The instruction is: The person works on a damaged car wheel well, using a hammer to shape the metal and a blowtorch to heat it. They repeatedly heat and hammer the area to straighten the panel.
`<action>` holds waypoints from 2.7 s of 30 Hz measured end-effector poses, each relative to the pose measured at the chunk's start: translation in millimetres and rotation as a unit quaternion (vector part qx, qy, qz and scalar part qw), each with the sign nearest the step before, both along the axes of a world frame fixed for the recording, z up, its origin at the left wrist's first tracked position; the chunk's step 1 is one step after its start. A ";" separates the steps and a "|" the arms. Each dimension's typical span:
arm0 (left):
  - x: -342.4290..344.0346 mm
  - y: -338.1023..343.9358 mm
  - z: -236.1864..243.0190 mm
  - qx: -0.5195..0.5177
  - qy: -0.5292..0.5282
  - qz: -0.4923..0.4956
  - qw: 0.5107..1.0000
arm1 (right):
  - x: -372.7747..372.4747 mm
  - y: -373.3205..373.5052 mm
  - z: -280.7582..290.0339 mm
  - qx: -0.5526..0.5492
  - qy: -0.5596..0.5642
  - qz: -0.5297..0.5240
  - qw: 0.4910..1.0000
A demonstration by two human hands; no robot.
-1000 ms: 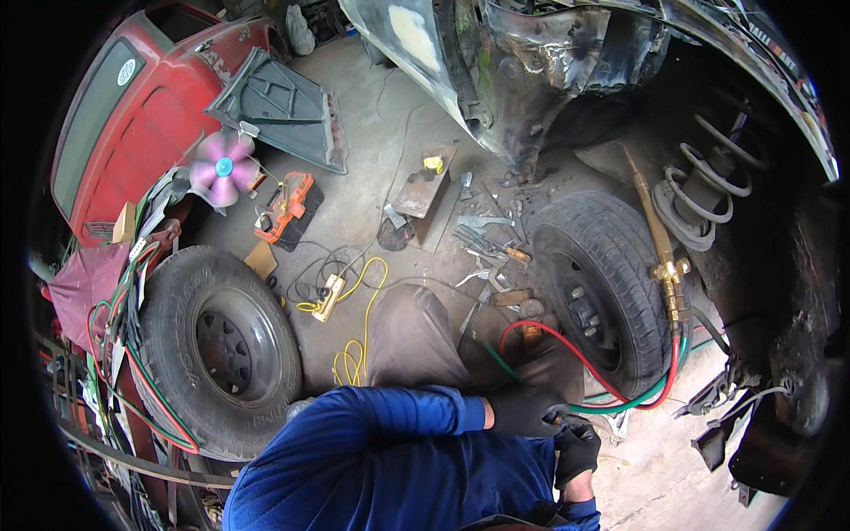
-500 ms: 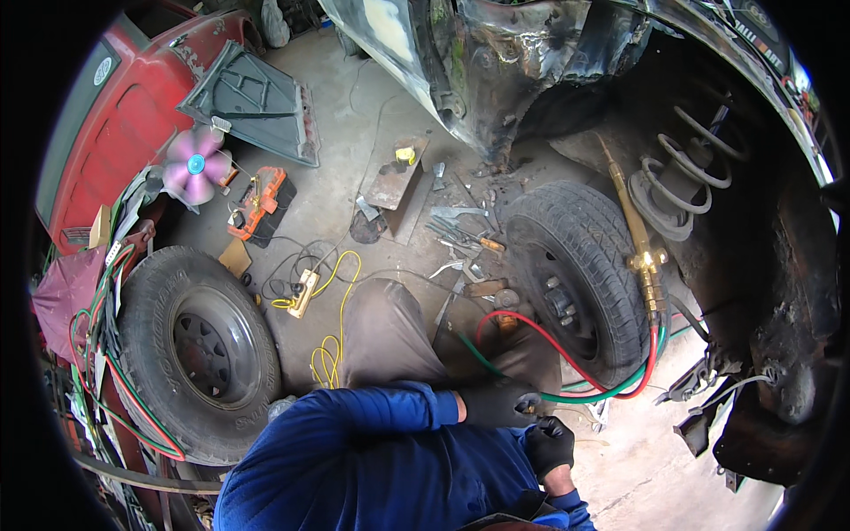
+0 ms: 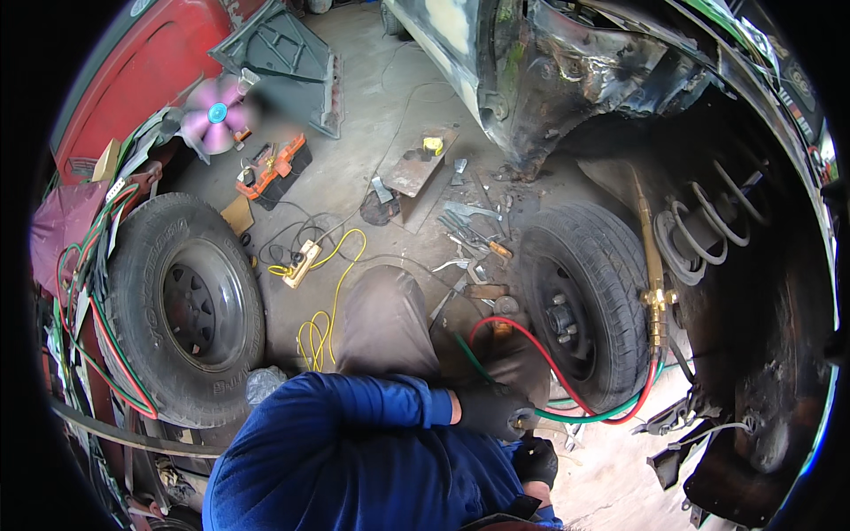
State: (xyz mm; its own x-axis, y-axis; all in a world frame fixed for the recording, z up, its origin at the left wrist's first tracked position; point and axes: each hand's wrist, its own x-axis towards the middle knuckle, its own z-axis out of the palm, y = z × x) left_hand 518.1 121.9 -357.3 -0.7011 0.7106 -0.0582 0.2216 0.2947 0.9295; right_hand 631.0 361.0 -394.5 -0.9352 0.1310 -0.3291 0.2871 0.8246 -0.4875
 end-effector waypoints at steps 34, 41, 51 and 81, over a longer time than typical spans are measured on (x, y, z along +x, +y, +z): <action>-1.8 14.2 -66.0 0.010 -0.132 0.124 0.983 | -11.3 -7.5 11.5 -0.190 0.272 0.120 0.935; -11.5 6.6 -51.8 0.055 -0.346 0.237 0.906 | -15.3 5.1 1.0 -0.064 0.323 0.148 0.933; -9.8 -6.8 -36.2 0.110 -0.391 0.251 0.879 | -30.1 15.6 6.5 -0.012 0.331 0.246 0.911; 2.4 -94.6 78.7 -0.063 -0.172 0.212 0.960 | -150.3 37.7 159.9 -0.276 0.047 0.102 0.955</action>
